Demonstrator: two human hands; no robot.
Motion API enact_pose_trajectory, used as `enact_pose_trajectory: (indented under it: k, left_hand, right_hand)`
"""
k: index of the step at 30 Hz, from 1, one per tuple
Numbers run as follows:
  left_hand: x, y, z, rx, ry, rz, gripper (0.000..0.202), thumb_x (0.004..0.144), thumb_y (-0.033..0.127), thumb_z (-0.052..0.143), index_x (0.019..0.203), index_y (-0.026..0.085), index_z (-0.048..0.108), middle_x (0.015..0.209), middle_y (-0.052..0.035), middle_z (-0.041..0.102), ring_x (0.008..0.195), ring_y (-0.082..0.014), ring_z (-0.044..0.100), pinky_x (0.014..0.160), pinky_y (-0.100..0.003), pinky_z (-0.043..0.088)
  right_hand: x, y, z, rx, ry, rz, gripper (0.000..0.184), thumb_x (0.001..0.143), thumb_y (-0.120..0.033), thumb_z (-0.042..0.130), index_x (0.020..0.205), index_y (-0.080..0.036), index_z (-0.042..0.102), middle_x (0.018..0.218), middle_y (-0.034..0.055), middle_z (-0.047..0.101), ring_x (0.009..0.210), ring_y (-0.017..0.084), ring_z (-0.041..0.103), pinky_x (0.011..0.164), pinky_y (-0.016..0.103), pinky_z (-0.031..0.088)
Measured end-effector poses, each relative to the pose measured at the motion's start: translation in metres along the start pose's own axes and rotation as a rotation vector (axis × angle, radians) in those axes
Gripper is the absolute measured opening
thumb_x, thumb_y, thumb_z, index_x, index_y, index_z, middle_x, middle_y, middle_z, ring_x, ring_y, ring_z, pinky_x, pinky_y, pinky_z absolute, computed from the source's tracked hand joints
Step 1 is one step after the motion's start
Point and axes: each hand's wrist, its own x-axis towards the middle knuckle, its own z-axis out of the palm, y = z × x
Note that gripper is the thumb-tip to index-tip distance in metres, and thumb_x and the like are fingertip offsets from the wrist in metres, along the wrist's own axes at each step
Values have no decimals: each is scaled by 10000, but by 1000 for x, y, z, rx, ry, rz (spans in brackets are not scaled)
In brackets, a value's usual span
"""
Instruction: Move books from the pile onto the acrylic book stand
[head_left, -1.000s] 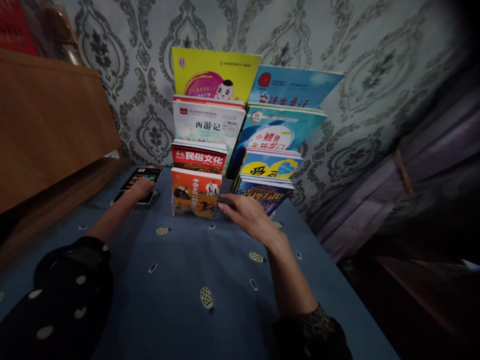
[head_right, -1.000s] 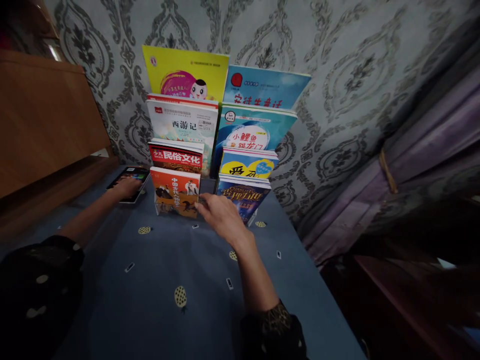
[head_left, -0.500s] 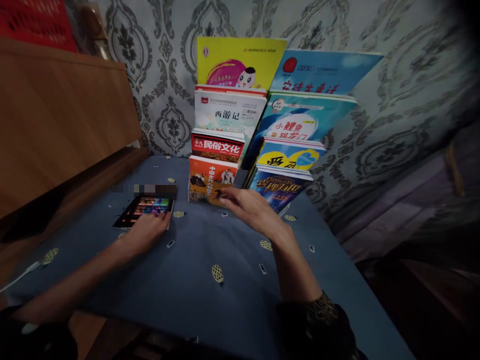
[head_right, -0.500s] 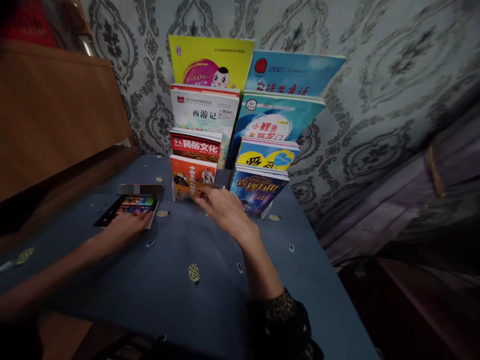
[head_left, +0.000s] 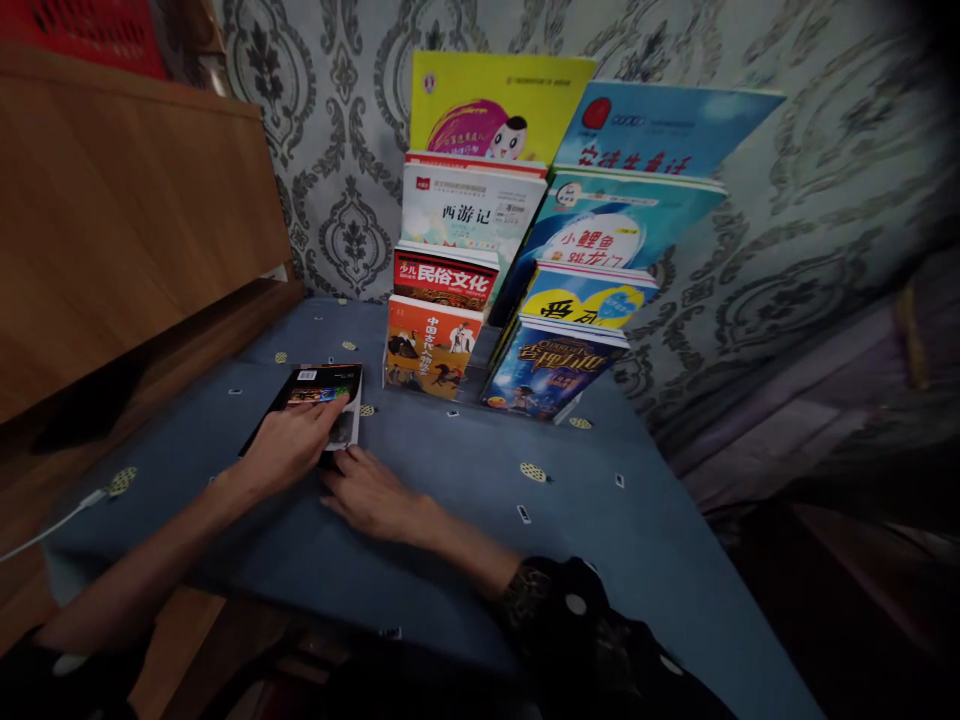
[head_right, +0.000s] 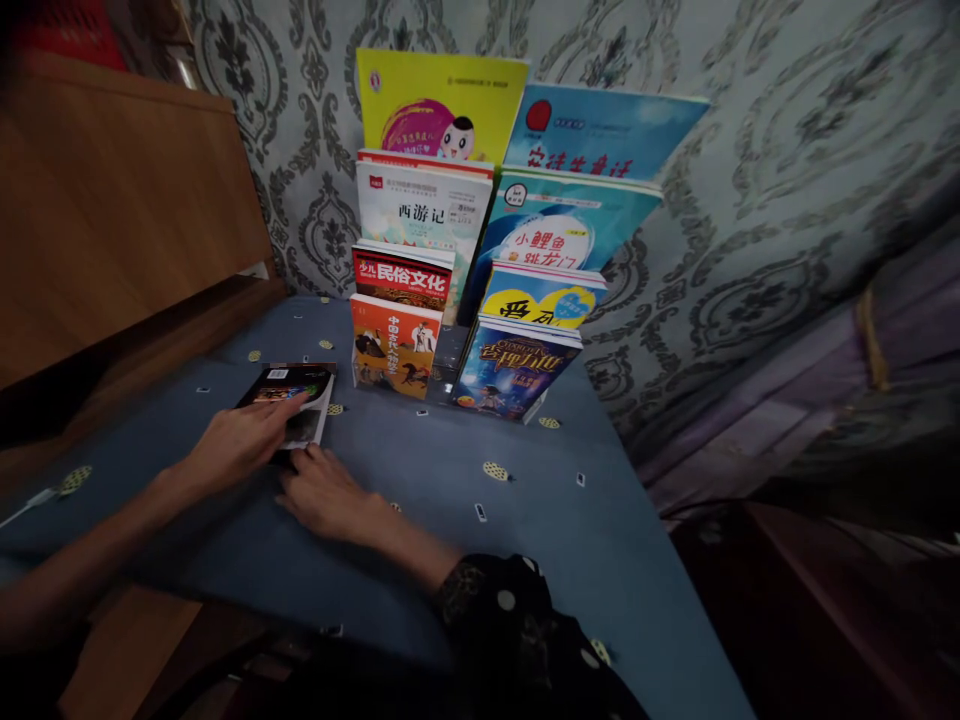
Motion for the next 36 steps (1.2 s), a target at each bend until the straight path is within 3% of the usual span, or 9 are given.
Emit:
enact_pose_trajectory:
  k: [5, 9, 12, 15, 18, 22, 27, 31, 36]
  left_hand:
    - [1, -6, -7, 27, 88, 2, 521, 898, 132, 428, 1409, 160, 523, 1177, -138, 733, 1038, -277, 713, 813, -351, 561]
    - [-9, 5, -7, -27, 126, 45, 514, 901, 134, 435, 1405, 174, 529, 1139, -134, 739, 1009, -271, 717, 791, -343, 561]
    - [-24, 26, -3, -110, 103, 111, 528, 919, 127, 428, 1440, 186, 490, 1096, -115, 746, 973, -252, 719, 769, -330, 563]
    - [-40, 49, 5, -264, 39, 268, 522, 958, 167, 451, 1478, 205, 437, 1106, -94, 746, 973, -227, 713, 783, -312, 564]
    - [-46, 55, 16, -409, 8, 386, 448, 1004, 301, 485, 1444, 215, 469, 1174, -92, 729, 1034, -221, 698, 870, -331, 561]
    - [-38, 34, 41, -298, 109, 147, 451, 1028, 436, 421, 1372, 169, 535, 1357, -160, 632, 1270, -297, 585, 1071, -486, 463]
    - [-33, 22, 82, -216, 132, -48, 610, 1024, 512, 367, 1428, 66, 467, 1514, -255, 455, 1449, -358, 392, 1139, -541, 390]
    - [-39, 55, 93, -296, 120, 46, 598, 1031, 493, 365, 1452, 77, 446, 1558, -234, 403, 1490, -340, 319, 1169, -540, 351]
    - [-36, 100, 79, -326, 43, 113, 607, 1022, 502, 393, 1482, 106, 423, 1586, -193, 377, 1509, -313, 282, 1199, -543, 298]
  right_hand:
    - [10, 6, 8, 57, 39, -6, 400, 964, -327, 619, 1302, -118, 579, 1343, 166, 591, 1241, 274, 546, 1070, 449, 468]
    - [-13, 10, 1, 145, 20, -80, 336, 955, -249, 625, 1266, -127, 605, 1382, 157, 595, 1290, 244, 544, 1131, 417, 402]
    - [-50, 12, -15, 335, -32, -114, 160, 980, -208, 566, 1008, -127, 702, 1048, 100, 737, 1025, 192, 666, 960, 316, 492]
    - [-88, 16, -32, 549, -98, 36, 323, 1004, -296, 514, 775, -149, 688, 685, -3, 673, 627, 124, 601, 617, 235, 463]
    - [-110, 21, -38, 652, -35, 217, 392, 1018, -334, 465, 750, -144, 680, 607, -23, 616, 533, 103, 535, 512, 217, 386]
    - [-114, 21, -30, 515, 220, 277, 268, 1011, -282, 483, 955, -152, 711, 892, 55, 724, 841, 175, 665, 786, 304, 524]
    - [-108, 19, -11, 351, 346, 210, 305, 992, -278, 536, 1273, -193, 616, 1365, 133, 608, 1266, 229, 559, 1084, 441, 463]
    - [-113, 29, 3, 254, 391, 296, 337, 1000, -296, 508, 1301, -187, 614, 1408, 154, 576, 1336, 260, 519, 1121, 498, 442]
    - [-128, 43, 13, 155, 399, 361, 342, 981, -269, 528, 1291, -173, 634, 1396, 181, 584, 1348, 303, 512, 1095, 547, 465]
